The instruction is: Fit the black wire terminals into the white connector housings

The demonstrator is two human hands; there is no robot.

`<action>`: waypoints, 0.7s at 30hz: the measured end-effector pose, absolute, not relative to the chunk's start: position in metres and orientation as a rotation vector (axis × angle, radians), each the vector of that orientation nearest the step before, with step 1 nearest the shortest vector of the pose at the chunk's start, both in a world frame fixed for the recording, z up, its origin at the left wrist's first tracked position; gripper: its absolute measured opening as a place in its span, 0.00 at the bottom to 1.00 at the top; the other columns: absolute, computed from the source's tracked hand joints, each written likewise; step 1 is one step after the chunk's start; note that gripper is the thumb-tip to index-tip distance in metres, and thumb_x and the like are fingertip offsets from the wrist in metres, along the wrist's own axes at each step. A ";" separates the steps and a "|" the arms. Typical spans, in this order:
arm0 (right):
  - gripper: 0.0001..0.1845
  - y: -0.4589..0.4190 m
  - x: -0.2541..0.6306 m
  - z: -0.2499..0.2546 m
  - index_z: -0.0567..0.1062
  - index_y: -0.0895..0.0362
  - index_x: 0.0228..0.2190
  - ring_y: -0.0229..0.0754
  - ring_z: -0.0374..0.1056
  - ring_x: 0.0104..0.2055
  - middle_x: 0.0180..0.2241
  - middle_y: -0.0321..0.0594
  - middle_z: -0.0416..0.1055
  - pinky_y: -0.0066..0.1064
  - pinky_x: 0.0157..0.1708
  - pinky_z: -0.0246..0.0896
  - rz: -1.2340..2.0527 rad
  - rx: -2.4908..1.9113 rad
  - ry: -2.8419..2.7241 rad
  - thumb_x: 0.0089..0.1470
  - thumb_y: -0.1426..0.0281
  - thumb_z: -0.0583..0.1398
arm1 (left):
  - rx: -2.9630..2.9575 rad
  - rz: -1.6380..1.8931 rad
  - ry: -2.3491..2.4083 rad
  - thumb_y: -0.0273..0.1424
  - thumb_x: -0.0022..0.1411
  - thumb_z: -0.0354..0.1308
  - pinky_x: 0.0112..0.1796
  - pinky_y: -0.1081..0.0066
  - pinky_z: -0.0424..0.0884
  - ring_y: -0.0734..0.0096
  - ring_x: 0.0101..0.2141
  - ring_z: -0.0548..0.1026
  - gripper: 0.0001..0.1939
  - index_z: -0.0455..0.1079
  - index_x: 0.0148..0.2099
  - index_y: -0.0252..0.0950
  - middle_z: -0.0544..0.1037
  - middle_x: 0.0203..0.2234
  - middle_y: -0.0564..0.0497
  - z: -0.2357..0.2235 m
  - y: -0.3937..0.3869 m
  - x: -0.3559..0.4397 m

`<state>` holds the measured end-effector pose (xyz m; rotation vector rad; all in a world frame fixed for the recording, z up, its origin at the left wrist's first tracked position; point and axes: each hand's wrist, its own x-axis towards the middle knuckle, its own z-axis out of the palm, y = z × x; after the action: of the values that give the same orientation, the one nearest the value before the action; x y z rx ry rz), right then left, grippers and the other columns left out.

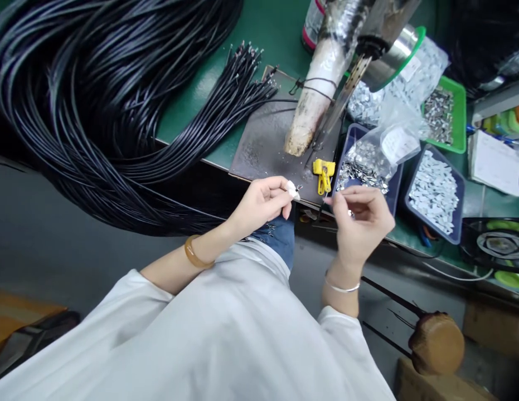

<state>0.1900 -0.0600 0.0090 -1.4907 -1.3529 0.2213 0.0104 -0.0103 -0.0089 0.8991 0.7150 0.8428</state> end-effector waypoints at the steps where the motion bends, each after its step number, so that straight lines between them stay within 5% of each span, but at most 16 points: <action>1: 0.07 -0.062 0.178 0.008 0.72 0.53 0.29 0.40 0.75 0.34 0.33 0.35 0.74 0.34 0.31 0.73 0.202 -1.462 -1.344 0.55 0.69 0.65 | 0.933 0.867 0.719 0.39 0.55 0.69 0.17 0.77 0.52 0.84 0.14 0.60 0.15 0.70 0.31 0.34 0.72 0.16 0.55 -0.006 -0.010 0.011; 9: 0.02 -0.052 0.154 0.000 0.78 0.54 0.32 0.38 0.76 0.40 0.37 0.37 0.77 0.31 0.35 0.74 0.449 -1.366 -1.363 0.57 0.72 0.63 | 1.101 1.097 0.762 0.34 0.55 0.68 0.32 0.76 0.70 0.76 0.28 0.73 0.09 0.75 0.31 0.33 0.79 0.27 0.51 -0.006 -0.014 0.018; 17: 0.03 -0.056 0.161 0.003 0.79 0.53 0.33 0.38 0.76 0.40 0.37 0.37 0.78 0.30 0.35 0.75 0.466 -1.383 -1.405 0.56 0.73 0.64 | 1.570 1.155 0.841 0.30 0.62 0.62 0.24 0.74 0.59 0.79 0.21 0.61 0.05 0.79 0.36 0.35 0.75 0.25 0.52 -0.013 -0.013 0.011; 21: 0.05 -0.063 0.165 0.011 0.79 0.54 0.34 0.38 0.76 0.41 0.38 0.37 0.78 0.31 0.38 0.76 0.402 -1.410 -1.528 0.56 0.75 0.63 | 1.892 1.171 0.795 0.30 0.66 0.58 0.29 0.73 0.64 0.75 0.25 0.68 0.08 0.79 0.38 0.35 0.77 0.27 0.50 -0.015 -0.012 0.006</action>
<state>0.1653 -0.0627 0.0105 -1.4098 -1.5277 0.4020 0.0060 -0.0122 -0.0146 1.8915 0.7954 1.1713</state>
